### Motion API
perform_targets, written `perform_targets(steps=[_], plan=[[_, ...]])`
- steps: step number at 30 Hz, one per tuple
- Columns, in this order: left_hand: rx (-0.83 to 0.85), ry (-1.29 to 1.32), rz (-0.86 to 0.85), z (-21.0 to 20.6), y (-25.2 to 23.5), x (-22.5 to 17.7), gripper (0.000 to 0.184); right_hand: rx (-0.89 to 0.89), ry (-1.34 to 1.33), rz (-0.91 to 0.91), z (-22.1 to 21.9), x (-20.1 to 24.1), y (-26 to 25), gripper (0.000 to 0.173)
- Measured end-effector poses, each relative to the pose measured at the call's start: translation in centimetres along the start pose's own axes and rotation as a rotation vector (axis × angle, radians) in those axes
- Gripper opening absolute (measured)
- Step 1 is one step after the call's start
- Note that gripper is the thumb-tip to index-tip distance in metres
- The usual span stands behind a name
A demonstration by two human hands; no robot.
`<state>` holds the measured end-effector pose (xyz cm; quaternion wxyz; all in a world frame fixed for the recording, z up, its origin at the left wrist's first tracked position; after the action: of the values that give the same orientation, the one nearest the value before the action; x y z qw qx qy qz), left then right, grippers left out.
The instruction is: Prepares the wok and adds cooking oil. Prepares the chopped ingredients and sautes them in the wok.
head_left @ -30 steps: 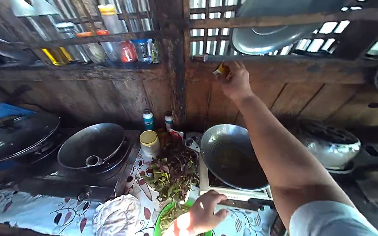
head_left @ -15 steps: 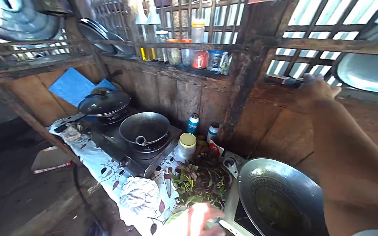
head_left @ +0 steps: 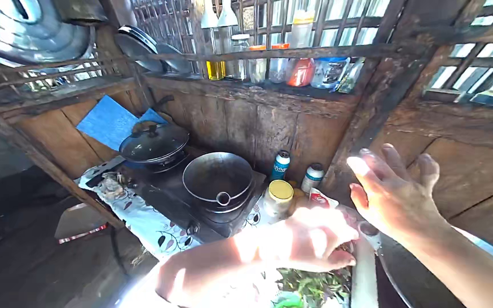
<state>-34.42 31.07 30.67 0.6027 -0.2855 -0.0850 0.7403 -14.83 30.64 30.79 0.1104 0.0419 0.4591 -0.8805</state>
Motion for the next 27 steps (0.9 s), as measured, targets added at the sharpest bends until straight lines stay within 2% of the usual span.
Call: perform_targets(steps=[2, 4, 6, 9, 11, 14, 16, 18, 20, 23, 25, 27], plan=[[-0.003, -0.108, 0.072, 4.8, 0.1, 2.0, 0.033, -0.017, 0.015, -0.054, -0.4, 1.8, -1.1, 0.046], [-0.090, -0.217, 0.152, 9.6, -0.3, 5.2, 0.030, -0.034, 0.004, -0.037, -1.4, 3.9, -2.2, 0.049], [-0.229, -0.274, 0.208, 14.2, -1.0, 9.6, 0.031, 0.010, -0.078, -0.056, -2.5, 6.8, -3.5, 0.045], [-0.346, -0.300, 0.418, 20.5, -3.1, 17.0, 0.040, 0.131, -0.186, -0.072, -4.3, 11.9, -5.7, 0.035], [-0.432, -0.263, 0.576, 23.5, -4.4, 21.8, 0.046, 0.368, -0.219, -0.079, -4.9, 15.5, -7.8, 0.029], [-0.638, -0.180, 0.718, 26.3, -5.8, 27.6, 0.049, 1.041, -0.301, -0.055, -6.1, 19.8, -12.0, 0.039], [-0.727, -0.150, 0.773, 27.7, -6.6, 30.2, 0.052, 1.213, -0.361, -0.034, -7.5, 21.7, -13.9, 0.041], [-0.804, -0.119, 0.818, 28.8, -7.6, 32.7, 0.061, 1.227, -0.388, -0.054, -8.6, 22.4, -16.1, 0.035], [-0.842, -0.085, 0.875, 29.7, -8.8, 34.1, 0.069, 1.131, -0.410, -0.079, -9.0, 21.9, -19.2, 0.030], [-0.884, -0.078, 0.941, 30.7, -10.7, 35.5, 0.079, 1.001, -0.356, -0.056, -9.1, 20.8, -23.5, 0.031], [-0.967, -0.140, 0.926, 31.7, -11.7, 37.5, 0.081, 0.952, -0.321, -0.042, -9.6, 20.4, -24.9, 0.033], [-1.053, -0.167, 0.842, 32.6, -12.2, 39.8, 0.074, 0.981, -0.293, -0.013, -9.7, 20.3, -25.5, 0.034]])
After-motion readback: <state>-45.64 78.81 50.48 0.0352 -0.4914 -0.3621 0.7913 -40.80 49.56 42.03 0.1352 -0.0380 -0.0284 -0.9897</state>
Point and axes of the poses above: each hand's wrist, its own y-axis away from the middle knuckle, its own z-axis out of the back of the hand, x = y × z, the point moved 2 cm from there along -y, towards the middle knuckle, and after that the axes turned 9 degrees about -x, right-handed, at the moved point
